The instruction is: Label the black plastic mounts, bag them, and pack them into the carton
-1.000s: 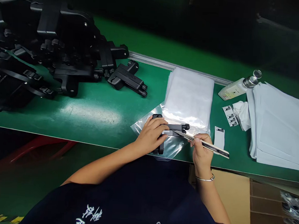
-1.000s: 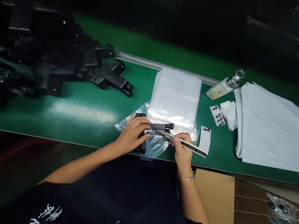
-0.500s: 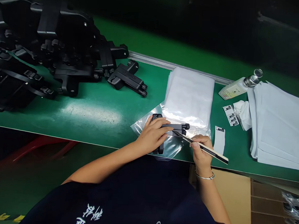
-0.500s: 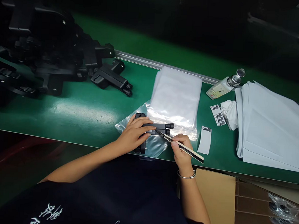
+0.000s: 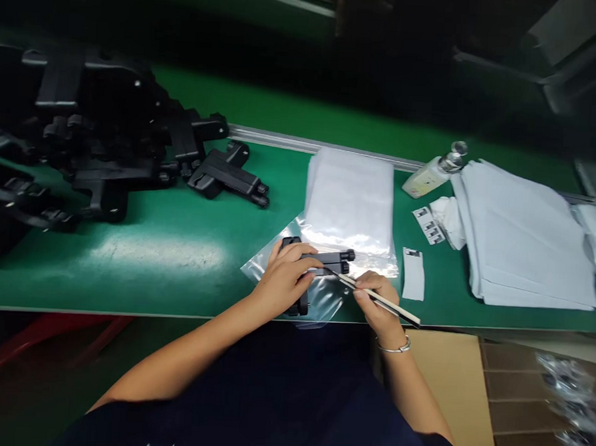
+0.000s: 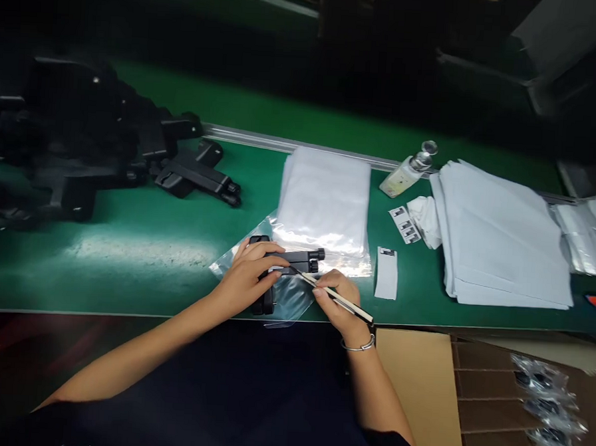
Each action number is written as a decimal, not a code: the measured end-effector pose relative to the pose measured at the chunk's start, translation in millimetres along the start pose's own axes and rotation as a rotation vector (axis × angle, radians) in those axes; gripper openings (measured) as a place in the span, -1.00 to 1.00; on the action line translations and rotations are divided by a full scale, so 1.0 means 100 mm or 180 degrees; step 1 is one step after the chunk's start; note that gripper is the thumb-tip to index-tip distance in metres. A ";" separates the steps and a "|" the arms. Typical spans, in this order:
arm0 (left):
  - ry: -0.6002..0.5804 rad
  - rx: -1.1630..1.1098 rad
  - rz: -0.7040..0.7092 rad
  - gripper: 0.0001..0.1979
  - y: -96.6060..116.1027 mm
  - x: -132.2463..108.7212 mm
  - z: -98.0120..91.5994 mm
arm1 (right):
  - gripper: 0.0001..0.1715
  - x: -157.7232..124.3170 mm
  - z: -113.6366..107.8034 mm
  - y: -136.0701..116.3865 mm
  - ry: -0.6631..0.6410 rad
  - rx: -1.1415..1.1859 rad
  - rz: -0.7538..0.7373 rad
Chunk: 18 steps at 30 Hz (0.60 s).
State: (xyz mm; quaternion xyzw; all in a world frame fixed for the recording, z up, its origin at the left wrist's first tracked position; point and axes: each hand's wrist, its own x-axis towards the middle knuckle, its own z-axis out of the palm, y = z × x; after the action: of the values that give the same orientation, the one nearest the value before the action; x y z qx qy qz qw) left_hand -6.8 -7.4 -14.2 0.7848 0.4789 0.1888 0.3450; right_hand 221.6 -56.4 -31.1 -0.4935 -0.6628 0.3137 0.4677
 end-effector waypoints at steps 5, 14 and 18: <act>-0.0014 0.0235 0.0055 -0.77 -0.06 0.06 0.03 | -0.81 0.02 0.00 -0.13 -0.0112 -0.0196 -0.0119; -0.0395 0.0615 0.0587 -0.66 -0.41 0.34 0.04 | -0.74 0.06 -0.93 0.14 0.0675 -0.1989 0.0439; -0.0148 0.0506 0.1085 -0.63 -0.45 0.38 0.10 | -0.44 0.06 -1.35 0.27 0.0113 -0.2941 0.1116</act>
State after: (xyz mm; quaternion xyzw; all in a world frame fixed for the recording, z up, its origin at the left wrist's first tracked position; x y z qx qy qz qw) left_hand -10.9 35.8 -55.5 0.8835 0.3444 0.1879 0.2558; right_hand 355.8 -48.4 -3.4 -0.7586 -0.6316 0.0526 0.1514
